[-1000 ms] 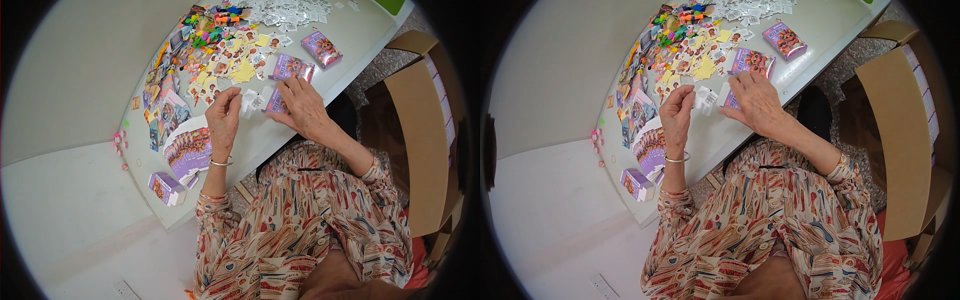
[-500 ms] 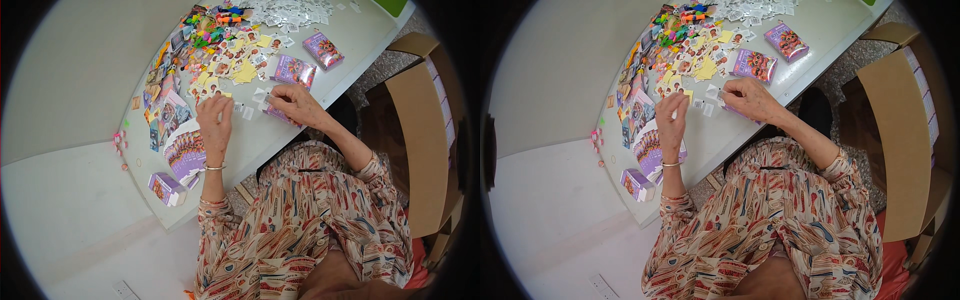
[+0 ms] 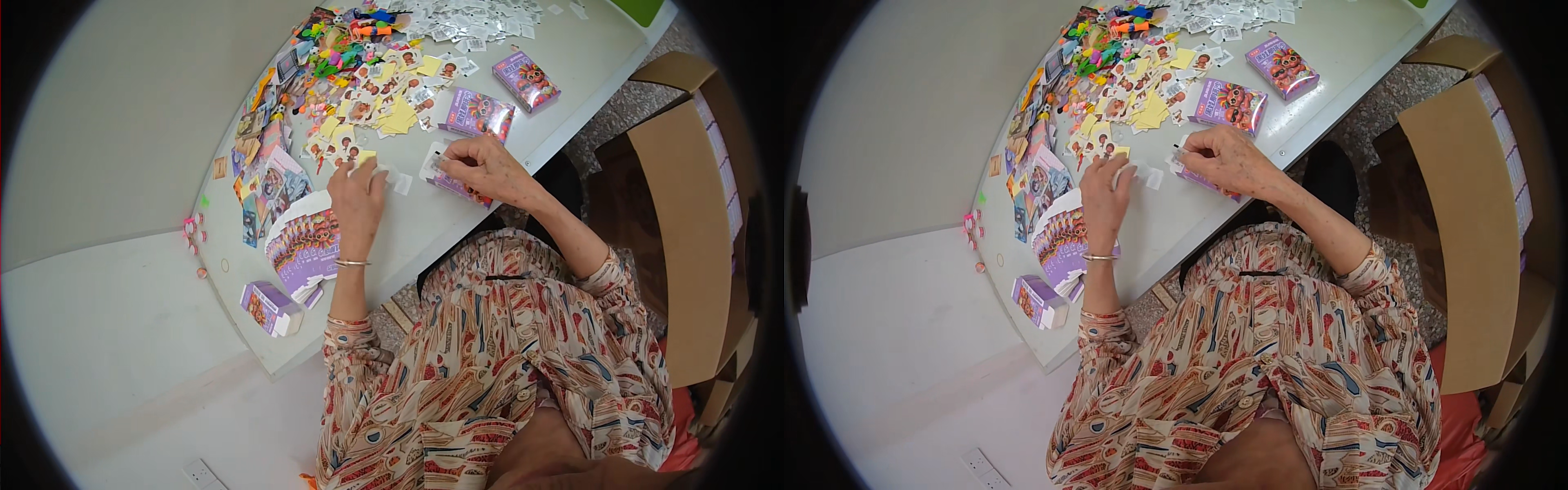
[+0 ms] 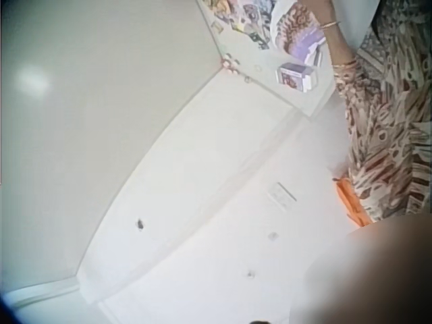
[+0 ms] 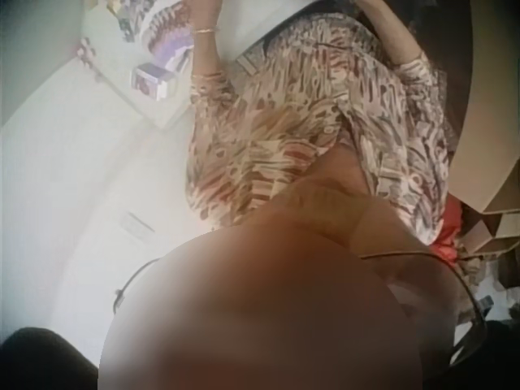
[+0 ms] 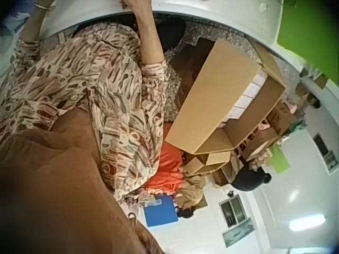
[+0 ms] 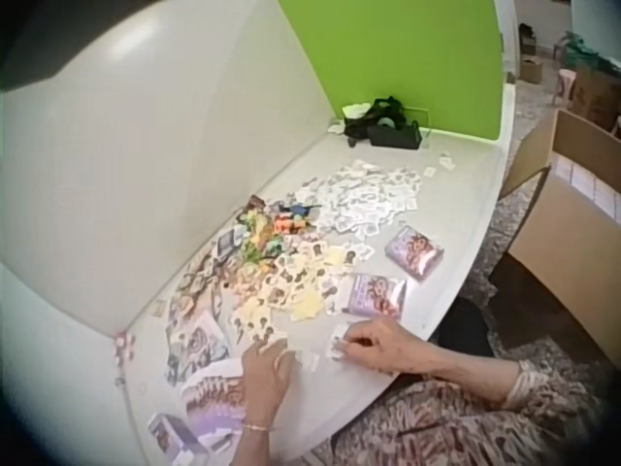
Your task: Unpack small toy boxes and sort the toy components and stickers into plastic bags.
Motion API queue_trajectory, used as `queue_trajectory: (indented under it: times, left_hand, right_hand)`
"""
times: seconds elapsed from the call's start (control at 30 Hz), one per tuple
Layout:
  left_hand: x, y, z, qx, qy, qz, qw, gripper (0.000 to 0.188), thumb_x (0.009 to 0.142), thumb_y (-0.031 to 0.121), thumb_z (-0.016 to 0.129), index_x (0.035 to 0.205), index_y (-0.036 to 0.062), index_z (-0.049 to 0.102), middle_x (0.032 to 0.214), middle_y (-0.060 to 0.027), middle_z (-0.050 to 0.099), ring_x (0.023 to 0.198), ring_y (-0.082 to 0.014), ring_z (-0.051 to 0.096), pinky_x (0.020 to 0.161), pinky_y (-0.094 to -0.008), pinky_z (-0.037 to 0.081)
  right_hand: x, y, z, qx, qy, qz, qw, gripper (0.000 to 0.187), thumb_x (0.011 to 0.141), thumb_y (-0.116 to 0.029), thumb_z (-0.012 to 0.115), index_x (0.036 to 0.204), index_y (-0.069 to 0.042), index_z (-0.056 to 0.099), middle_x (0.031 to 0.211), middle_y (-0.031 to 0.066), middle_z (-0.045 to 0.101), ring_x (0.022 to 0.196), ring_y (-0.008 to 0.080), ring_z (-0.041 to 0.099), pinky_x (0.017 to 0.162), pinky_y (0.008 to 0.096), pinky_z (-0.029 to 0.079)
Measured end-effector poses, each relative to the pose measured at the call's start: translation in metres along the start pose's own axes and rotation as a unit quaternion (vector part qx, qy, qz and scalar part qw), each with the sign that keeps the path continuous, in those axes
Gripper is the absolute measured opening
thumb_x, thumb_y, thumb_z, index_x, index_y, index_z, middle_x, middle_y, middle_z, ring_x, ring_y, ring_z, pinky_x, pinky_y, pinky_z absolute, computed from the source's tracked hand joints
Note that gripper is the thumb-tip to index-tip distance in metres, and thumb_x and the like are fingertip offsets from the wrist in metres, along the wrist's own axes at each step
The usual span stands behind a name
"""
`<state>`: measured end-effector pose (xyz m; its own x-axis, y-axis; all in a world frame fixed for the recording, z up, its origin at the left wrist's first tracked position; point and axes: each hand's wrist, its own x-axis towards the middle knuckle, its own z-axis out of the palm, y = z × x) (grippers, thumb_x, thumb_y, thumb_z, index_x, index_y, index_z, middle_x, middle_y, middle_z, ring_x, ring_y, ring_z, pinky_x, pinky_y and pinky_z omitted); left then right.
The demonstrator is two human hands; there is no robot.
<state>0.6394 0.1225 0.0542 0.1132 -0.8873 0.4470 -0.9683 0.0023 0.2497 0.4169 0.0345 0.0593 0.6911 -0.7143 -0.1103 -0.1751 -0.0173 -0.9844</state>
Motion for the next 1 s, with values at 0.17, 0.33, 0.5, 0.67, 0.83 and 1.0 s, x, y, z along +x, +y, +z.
queue_trajectory:
  times: [0.17, 0.33, 0.5, 0.67, 0.83, 1.0]
  left_hand:
    - [0.01, 0.037, -0.015, -0.088, 0.007, -0.07, 0.994, 0.014, 0.081, 0.004, 0.066, 0.094, 0.0007, 0.066, 0.09, -0.0152, 0.065, 0.09, -0.0319, 0.058, 0.078, -0.0393, 0.046]
    - [0.01, 0.038, -0.014, -0.149, 0.007, -0.006, 0.989, 0.015, 0.08, 0.004, 0.067, 0.096, 0.0012, 0.066, 0.088, -0.0144, 0.063, 0.092, -0.0312, 0.056, 0.08, -0.0399, 0.045]
    - [0.012, 0.052, -0.012, -0.235, -0.019, -0.027, 0.971, 0.015, 0.08, 0.006, 0.069, 0.094, 0.0001, 0.066, 0.096, -0.0099, 0.063, 0.094, -0.0275, 0.056, 0.083, -0.0372, 0.045]
    - [0.008, 0.044, 0.002, -0.384, -0.073, -0.133, 0.911, 0.012, 0.08, 0.007, 0.068, 0.09, 0.0014, 0.065, 0.103, -0.0093, 0.062, 0.097, -0.027, 0.055, 0.084, -0.0371, 0.045]
    - [0.012, 0.029, 0.014, -0.202, 0.014, -0.031, 0.979, 0.009, 0.078, 0.007, 0.067, 0.086, 0.0048, 0.064, 0.103, -0.0094, 0.061, 0.097, -0.0283, 0.053, 0.086, -0.0382, 0.043]
    - [-0.002, 0.037, 0.052, -0.184, -0.026, 0.02, 0.982, 0.009, 0.076, 0.006, 0.067, 0.084, 0.0055, 0.067, 0.104, -0.0095, 0.058, 0.098, -0.0302, 0.051, 0.084, -0.0403, 0.042]
  right_hand:
    - [-0.001, 0.002, -0.001, -0.011, 0.014, 0.0, 1.0, 0.029, 0.091, -0.018, 0.059, 0.071, 0.002, 0.053, 0.059, -0.0035, 0.044, 0.057, 0.0033, 0.04, 0.051, 0.0248, 0.034]
    - [-0.002, -0.003, -0.001, 0.005, 0.005, 0.005, 1.0, 0.028, 0.091, -0.018, 0.06, 0.071, 0.001, 0.053, 0.06, -0.0038, 0.046, 0.057, 0.0029, 0.04, 0.051, 0.0239, 0.034]
    - [-0.001, 0.001, -0.001, 0.012, 0.012, 0.0, 1.0, 0.028, 0.091, -0.018, 0.06, 0.071, 0.001, 0.054, 0.06, -0.0046, 0.045, 0.058, 0.002, 0.04, 0.052, 0.0229, 0.034]
    - [-0.008, 0.006, -0.001, -0.145, 0.098, -0.108, 0.979, 0.028, 0.082, -0.024, 0.07, 0.088, 0.001, 0.059, 0.076, 0.0067, 0.055, 0.071, 0.0147, 0.054, 0.063, 0.0316, 0.043]
    - [-0.036, 0.01, 0.001, -0.444, 0.191, -0.18, 0.857, 0.066, 0.068, -0.035, 0.08, 0.114, 0.003, 0.052, 0.103, 0.0174, 0.055, 0.094, 0.0328, 0.055, 0.075, 0.0393, 0.045]
    - [-0.033, 0.022, 0.014, -0.45, 0.127, -0.108, 0.877, 0.082, 0.061, -0.031, 0.083, 0.123, 0.005, 0.043, 0.108, 0.017, 0.051, 0.102, 0.034, 0.051, 0.086, 0.0408, 0.043]
